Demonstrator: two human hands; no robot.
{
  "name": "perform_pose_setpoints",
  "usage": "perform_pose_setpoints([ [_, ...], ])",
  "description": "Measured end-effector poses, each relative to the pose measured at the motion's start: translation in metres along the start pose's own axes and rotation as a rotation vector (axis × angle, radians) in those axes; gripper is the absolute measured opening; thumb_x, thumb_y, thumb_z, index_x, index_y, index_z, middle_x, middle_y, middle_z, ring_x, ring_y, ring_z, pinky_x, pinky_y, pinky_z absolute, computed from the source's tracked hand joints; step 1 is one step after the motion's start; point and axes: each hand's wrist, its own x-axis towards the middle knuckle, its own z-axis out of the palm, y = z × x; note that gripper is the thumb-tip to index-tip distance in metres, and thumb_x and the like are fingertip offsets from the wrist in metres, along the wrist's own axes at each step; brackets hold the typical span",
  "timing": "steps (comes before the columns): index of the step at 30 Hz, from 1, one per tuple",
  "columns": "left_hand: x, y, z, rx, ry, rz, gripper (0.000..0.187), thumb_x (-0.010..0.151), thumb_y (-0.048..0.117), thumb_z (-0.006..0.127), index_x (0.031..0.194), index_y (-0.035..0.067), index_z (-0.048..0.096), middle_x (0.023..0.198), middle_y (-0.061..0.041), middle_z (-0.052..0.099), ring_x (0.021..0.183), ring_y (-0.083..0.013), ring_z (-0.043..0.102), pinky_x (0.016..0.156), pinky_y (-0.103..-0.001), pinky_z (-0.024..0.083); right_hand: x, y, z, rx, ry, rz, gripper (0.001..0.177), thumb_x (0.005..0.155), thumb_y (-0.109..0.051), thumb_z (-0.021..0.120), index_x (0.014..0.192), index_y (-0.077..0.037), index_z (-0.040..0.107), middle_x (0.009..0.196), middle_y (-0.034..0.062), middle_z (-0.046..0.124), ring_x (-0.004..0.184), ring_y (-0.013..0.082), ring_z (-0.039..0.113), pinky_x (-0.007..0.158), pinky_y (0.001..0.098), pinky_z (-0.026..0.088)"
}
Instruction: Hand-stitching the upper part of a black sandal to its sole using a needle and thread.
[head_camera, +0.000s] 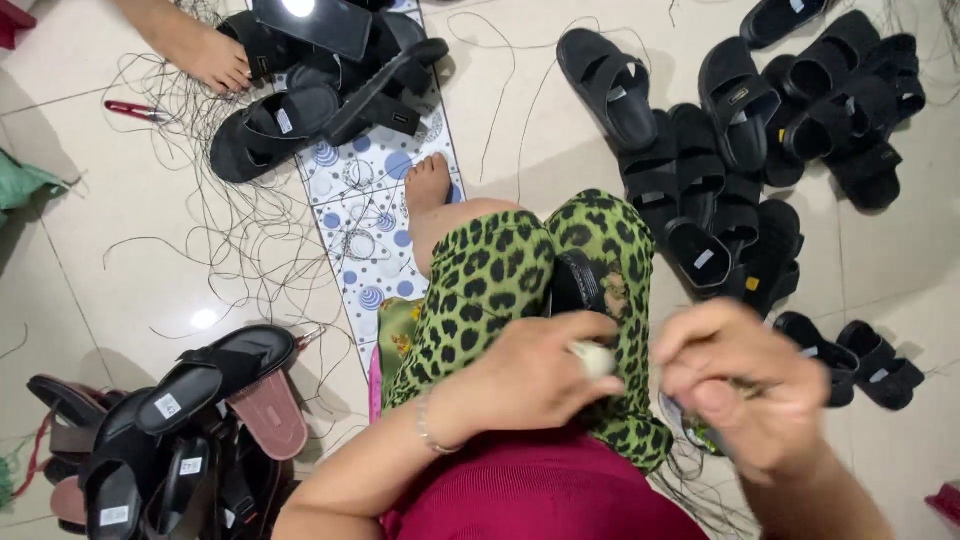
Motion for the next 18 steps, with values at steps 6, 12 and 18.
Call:
perform_pose_setpoints([
  [6,-0.128,-0.104,-0.099,-1.032,0.907,-0.737,0.019,0.087,0.009,0.053,0.07,0.008,0.058,0.098,-0.013,0.064,0.091,-0.0269,0.065,0.088,-0.04,0.056,-0.01,0.017,-0.039,-0.546,-0.049,0.057,0.05,0.091,0.006,0.054,0.14,0.013,0.047,0.118,0.0191,0.058,0.093,0.0208,0.067,0.084,0.0307,0.059],
  [12,-0.135,-0.1,-0.091,0.864,0.387,-1.109,0.026,0.098,0.014,0.07,0.113,-0.008,0.075,0.127,-0.035,0.058,0.116,-0.0447,0.056,0.095,-0.047,0.05,-0.002,0.01,-0.015,-0.784,-0.312,-0.051,0.046,0.08,-0.004,0.071,0.124,-0.015,0.072,0.094,-0.0012,0.064,0.057,0.0109,0.057,0.05,0.0268,0.046],
  [18,-0.006,-0.017,-0.036,0.254,0.548,-0.303,0.061,0.084,0.059,0.064,0.106,0.002,0.057,0.103,-0.011,0.058,0.097,-0.0276,0.053,0.097,-0.043,0.039,-0.001,0.018,-0.017,-1.005,-0.43,0.008,0.063,0.072,-0.009,0.072,0.131,-0.031,0.068,0.099,-0.002,0.066,0.064,0.0133,0.064,0.047,0.0295,0.052],
])
